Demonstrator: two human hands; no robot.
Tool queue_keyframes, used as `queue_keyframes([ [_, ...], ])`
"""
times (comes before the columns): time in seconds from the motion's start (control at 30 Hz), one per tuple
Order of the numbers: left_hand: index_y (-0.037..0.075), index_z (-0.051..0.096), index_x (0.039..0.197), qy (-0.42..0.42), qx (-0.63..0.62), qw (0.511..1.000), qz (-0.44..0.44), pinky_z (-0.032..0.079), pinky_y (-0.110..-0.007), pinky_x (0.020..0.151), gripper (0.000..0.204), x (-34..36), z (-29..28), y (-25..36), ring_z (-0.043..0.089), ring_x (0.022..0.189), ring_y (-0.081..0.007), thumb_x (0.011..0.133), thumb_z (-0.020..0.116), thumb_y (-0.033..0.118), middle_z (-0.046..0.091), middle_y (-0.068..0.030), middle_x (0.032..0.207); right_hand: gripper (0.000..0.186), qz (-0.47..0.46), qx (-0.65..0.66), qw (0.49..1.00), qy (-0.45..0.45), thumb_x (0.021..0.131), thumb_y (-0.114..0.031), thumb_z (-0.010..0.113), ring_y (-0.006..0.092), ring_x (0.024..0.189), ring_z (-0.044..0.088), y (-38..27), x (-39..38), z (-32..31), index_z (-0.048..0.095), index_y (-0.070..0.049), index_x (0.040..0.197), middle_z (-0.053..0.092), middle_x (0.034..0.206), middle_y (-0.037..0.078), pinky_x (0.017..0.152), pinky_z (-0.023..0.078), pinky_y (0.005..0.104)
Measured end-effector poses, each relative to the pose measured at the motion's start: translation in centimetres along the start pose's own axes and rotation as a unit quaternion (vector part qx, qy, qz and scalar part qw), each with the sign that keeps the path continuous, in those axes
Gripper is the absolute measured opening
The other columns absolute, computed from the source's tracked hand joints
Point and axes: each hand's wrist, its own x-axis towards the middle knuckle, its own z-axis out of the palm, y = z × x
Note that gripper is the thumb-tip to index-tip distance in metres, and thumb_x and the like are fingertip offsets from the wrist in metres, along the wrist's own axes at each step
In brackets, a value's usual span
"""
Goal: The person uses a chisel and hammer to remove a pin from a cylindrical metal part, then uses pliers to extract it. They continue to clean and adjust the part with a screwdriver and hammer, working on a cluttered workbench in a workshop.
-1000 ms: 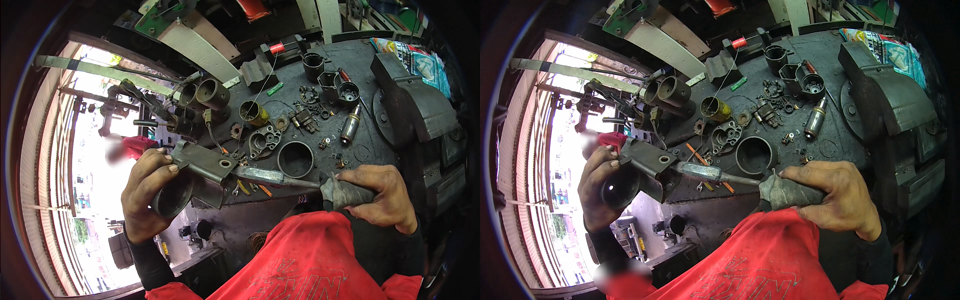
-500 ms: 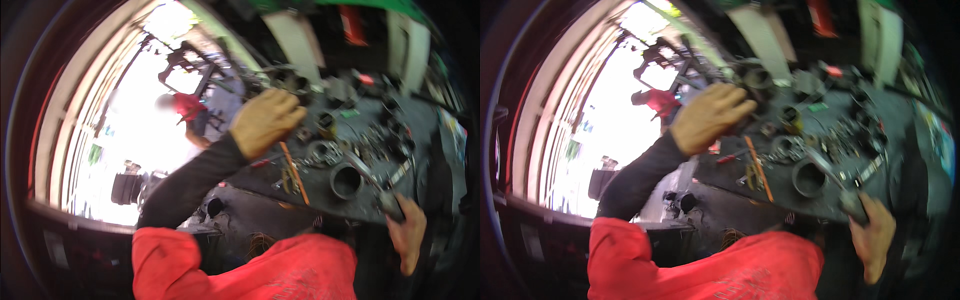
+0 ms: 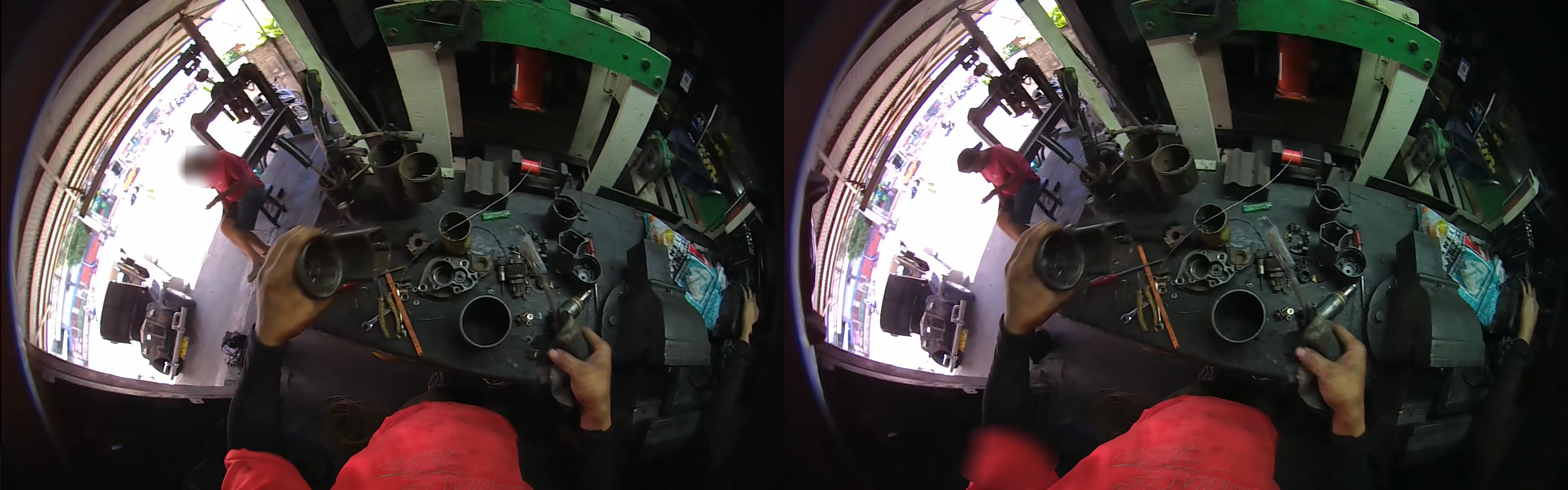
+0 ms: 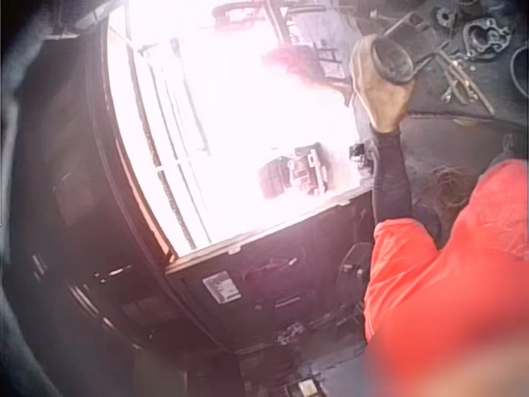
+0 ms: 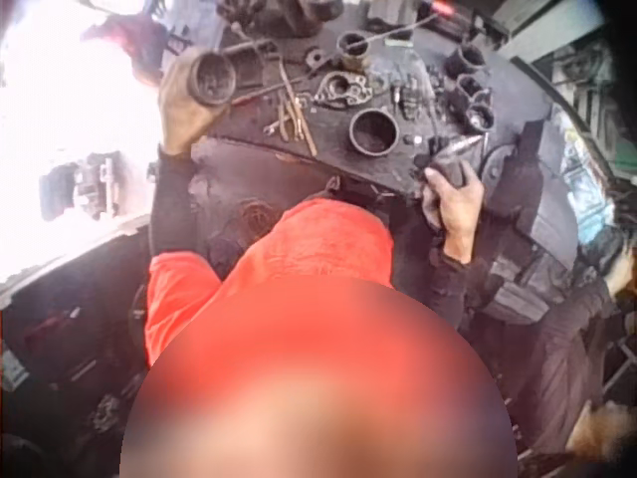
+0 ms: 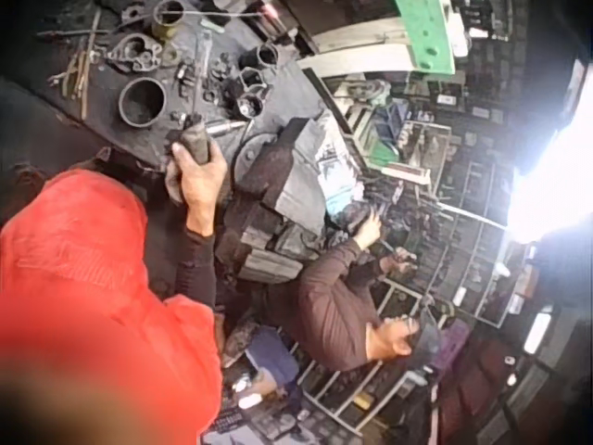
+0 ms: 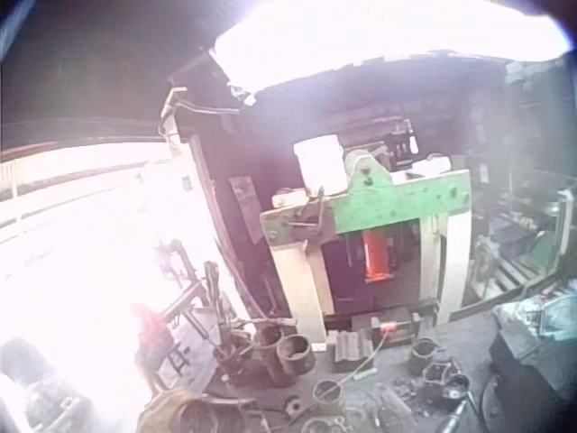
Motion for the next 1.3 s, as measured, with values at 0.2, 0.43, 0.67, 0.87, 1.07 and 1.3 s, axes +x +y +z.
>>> queue_keyframes([
  [0.2, 0.001, 0.061, 0.137, 0.065, -0.132, 0.98, -0.135, 0.05, -0.039, 0.111, 0.083, -5.9, -1.3, -0.7, 0.066, 0.125, -0.0268, 0.059, 0.09, 0.007, 0.067, -0.0121, 0.132, 0.029, -0.029, 0.082, 0.995, -0.045, 0.093, 0.004, 0.073, 0.0175, 0.071, 0.074, -0.9, 3.7, 6.9, 0.063, 0.008, 0.12, 0.075, 0.092, 0.01, 0.065, 0.061, 0.0285],
  [0.43, 0.0, 0.057, 0.141, 0.129, -0.245, 0.942, -0.189, 0.051, -0.037, 0.11, 0.094, -10.7, -1.7, -1.8, 0.065, 0.123, -0.0221, 0.055, 0.095, 0.011, 0.064, -0.0107, 0.132, 0.029, -0.106, 0.131, 0.983, -0.074, 0.094, -0.006, 0.073, 0.022, 0.07, 0.071, -0.2, 13.5, 18.2, 0.061, 0.006, 0.117, 0.072, 0.088, 0.011, 0.066, 0.058, 0.0337],
  [0.67, 0.001, 0.054, 0.143, 0.158, -0.308, 0.915, -0.209, 0.053, -0.037, 0.109, 0.1, -13.3, -2.7, -1.5, 0.066, 0.121, -0.021, 0.053, 0.098, 0.006, 0.065, -0.0096, 0.13, 0.024, -0.148, 0.145, 0.978, 0.006, 0.092, -0.002, 0.075, 0.017, 0.077, 0.07, 1.1, 22.5, 27.9, 0.067, 0.001, 0.115, 0.072, 0.097, 0.007, 0.07, 0.057, 0.0326],
  [0.87, 0.002, 0.052, 0.146, 0.183, -0.402, 0.865, -0.236, 0.055, -0.036, 0.107, 0.104, -14.8, -3.4, -1.4, 0.067, 0.119, -0.0193, 0.054, 0.101, 0.006, 0.066, -0.0093, 0.129, 0.019, -0.123, 0.115, 0.985, 0.04, 0.101, -0.008, 0.072, 0.0212, 0.081, 0.074, 2.7, 24.4, 31.3, 0.067, 0.001, 0.117, 0.074, 0.099, 0.008, 0.071, 0.06, 0.0349],
  [1.07, 0.003, 0.051, 0.146, 0.196, -0.453, 0.835, -0.245, 0.055, -0.036, 0.106, 0.105, -15.2, -3.1, -1.8, 0.067, 0.119, -0.0197, 0.054, 0.102, 0.01, 0.065, -0.0092, 0.13, 0.035, -0.048, 0.161, 0.985, -0.035, 0.112, -0.035, 0.059, 0.0205, 0.077, 0.072, 1.6, 21.1, 30.8, 0.065, -0.001, 0.119, 0.073, 0.096, 0.008, 0.07, 0.058, 0.0341],
  [1.3, 0.002, 0.052, 0.145, 0.169, -0.502, 0.798, -0.287, 0.054, -0.036, 0.107, 0.107, -14.8, -1.7, -1.7, 0.066, 0.12, -0.0204, 0.05, 0.102, 0.01, 0.064, -0.0089, 0.13, 0.039, -0.028, 0.152, 0.988, 0.01, 0.112, -0.037, 0.058, 0.0186, 0.087, 0.072, 3.1, 14.9, 26.8, 0.064, -0.002, 0.128, 0.073, 0.104, 0.006, 0.08, 0.058, 0.0316],
])
